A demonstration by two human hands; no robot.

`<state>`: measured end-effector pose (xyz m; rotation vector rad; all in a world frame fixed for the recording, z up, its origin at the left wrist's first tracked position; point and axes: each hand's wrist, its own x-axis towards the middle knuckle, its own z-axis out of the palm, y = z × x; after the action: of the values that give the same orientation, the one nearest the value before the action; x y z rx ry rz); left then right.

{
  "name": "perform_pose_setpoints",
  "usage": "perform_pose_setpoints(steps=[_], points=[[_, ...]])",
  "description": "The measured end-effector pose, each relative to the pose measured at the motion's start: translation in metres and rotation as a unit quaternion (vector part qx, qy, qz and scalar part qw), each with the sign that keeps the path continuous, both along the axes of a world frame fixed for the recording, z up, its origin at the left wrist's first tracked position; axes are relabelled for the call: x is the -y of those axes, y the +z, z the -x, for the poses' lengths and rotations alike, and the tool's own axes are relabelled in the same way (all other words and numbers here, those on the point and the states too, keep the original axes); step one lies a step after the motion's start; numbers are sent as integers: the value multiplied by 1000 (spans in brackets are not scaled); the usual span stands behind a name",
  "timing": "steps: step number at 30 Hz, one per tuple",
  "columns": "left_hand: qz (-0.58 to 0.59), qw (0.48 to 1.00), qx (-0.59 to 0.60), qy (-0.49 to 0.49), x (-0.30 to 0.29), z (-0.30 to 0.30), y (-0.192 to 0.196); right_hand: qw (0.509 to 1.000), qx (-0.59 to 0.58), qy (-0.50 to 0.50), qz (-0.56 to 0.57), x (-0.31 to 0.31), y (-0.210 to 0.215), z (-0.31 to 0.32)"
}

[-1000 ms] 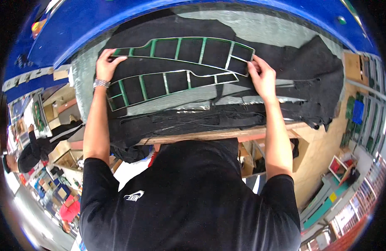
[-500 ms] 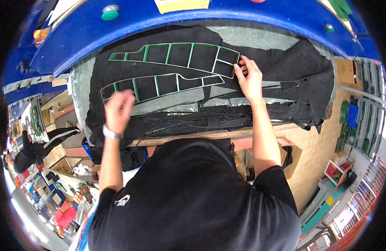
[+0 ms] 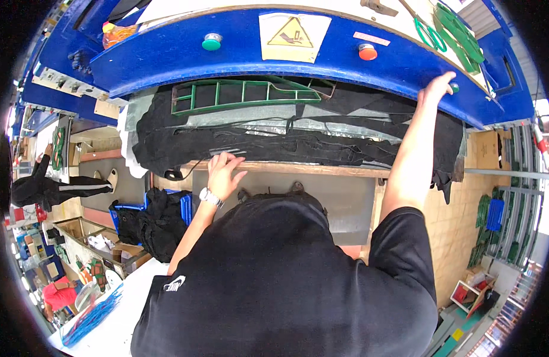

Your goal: The person places a green plastic template onto a large sheet of black fabric on a cutting machine. They adjust the template and fabric, then use the machine to cut the fabric. The person removes the cut fabric pieces and the template, then repeats the process with a new template and fabric sheet.

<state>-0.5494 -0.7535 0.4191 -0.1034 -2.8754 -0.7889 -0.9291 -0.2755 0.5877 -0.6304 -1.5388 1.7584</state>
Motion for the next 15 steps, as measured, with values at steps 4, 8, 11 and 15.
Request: perform_pose_setpoints(steps=[4, 8, 11, 15], points=[[9, 1000, -14, 8, 16, 4, -6, 995, 33, 89, -33, -5, -9, -34], [6, 999, -43, 11, 26, 7, -13, 987, 57, 130, -76, 0, -2, -141], [21, 999, -34, 15, 21, 19, -8, 992, 42, 75, -88, -27, 6, -152], [25, 999, -13, 19, 24, 25, -2, 981, 105, 151, -64, -52, 8, -158]])
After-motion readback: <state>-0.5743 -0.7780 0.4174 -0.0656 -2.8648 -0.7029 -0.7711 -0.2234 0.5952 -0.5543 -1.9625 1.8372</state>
